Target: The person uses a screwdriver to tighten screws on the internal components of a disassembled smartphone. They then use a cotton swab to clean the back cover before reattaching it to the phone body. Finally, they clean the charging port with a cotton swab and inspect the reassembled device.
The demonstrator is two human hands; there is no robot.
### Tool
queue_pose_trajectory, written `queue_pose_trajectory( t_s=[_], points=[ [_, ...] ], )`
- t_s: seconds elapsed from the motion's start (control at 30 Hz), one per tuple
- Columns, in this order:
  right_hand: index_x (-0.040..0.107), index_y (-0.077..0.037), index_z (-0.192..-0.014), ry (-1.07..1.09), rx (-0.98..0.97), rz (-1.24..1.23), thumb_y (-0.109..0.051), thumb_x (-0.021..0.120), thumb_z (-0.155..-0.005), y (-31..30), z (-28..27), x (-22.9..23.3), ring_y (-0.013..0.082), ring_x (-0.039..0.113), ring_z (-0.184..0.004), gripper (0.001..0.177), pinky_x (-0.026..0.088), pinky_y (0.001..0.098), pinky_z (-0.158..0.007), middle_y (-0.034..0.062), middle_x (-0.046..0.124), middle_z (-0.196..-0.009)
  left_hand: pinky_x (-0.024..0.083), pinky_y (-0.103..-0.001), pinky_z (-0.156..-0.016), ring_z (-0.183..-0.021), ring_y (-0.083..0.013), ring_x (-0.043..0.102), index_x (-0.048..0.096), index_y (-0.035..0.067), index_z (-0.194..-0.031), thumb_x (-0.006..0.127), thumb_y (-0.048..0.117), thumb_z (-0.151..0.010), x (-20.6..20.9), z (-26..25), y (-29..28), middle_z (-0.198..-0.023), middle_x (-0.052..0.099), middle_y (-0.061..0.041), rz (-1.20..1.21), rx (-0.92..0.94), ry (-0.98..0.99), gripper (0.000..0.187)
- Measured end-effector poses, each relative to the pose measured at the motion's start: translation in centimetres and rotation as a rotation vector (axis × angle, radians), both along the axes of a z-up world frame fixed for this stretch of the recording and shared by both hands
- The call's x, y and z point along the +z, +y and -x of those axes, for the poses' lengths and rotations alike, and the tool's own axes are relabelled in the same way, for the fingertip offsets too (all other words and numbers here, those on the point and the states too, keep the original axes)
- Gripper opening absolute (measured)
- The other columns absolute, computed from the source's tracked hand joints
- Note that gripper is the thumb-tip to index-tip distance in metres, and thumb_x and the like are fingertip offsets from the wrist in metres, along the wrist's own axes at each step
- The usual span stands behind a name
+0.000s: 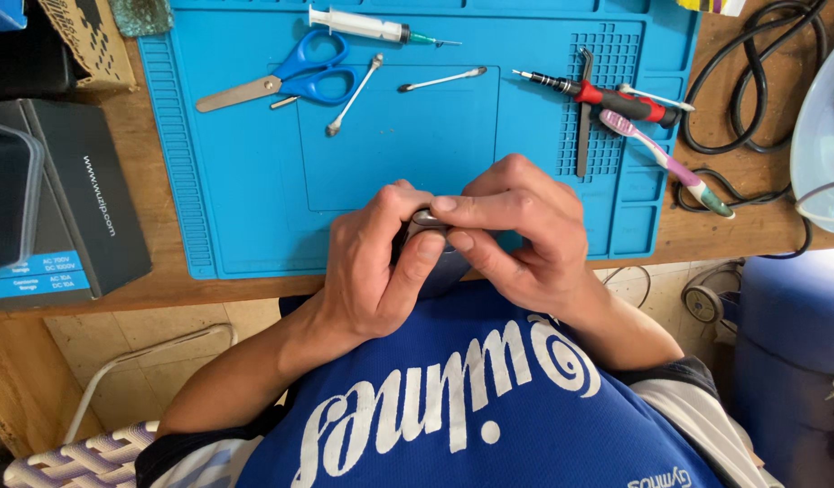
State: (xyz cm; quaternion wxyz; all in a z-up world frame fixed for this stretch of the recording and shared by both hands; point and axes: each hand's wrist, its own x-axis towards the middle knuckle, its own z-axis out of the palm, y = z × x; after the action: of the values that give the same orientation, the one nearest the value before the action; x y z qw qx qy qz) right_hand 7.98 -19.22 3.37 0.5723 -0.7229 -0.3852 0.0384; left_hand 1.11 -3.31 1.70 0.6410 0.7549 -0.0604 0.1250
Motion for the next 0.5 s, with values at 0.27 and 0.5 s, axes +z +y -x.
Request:
queue_pose_trajectory(
  t_s=[0.27,0.5],
  points=[
    [0.065,-0.002,-0.119,0.125,0.121,-0.012,-0.010,0.055,-0.094,-0.2,-0.2,-0.3,0.0213,0.053,-0.052,0.027,0.051,0.0311,-0.051,0.0080,0.060,-0.070,0.047,-0.028,-0.049,-0.051,-0.0170,0.051,0.054,0.000,-0.118,0.056,0.014,-0.095,0.4,0.4,0.1,-0.073,0.063,-0.008,0.080,0.114,-0.041,0.027],
    [0.057,0.001,-0.122,0.128,0.197,-0.005,-0.013,0.047,-0.100,0.2,-0.5,0.4,0.0311,0.060,-0.055,0.029,0.053,0.0391,-0.054,0.0154,0.067,-0.079,0.042,-0.027,-0.041,-0.044,-0.0151,0.046,0.061,-0.007,-0.105,0.064,0.005,-0.089,-1.4,0.8,0.2,-0.064,0.062,-0.009,0.032,0.197,-0.197,0.020]
  ],
)
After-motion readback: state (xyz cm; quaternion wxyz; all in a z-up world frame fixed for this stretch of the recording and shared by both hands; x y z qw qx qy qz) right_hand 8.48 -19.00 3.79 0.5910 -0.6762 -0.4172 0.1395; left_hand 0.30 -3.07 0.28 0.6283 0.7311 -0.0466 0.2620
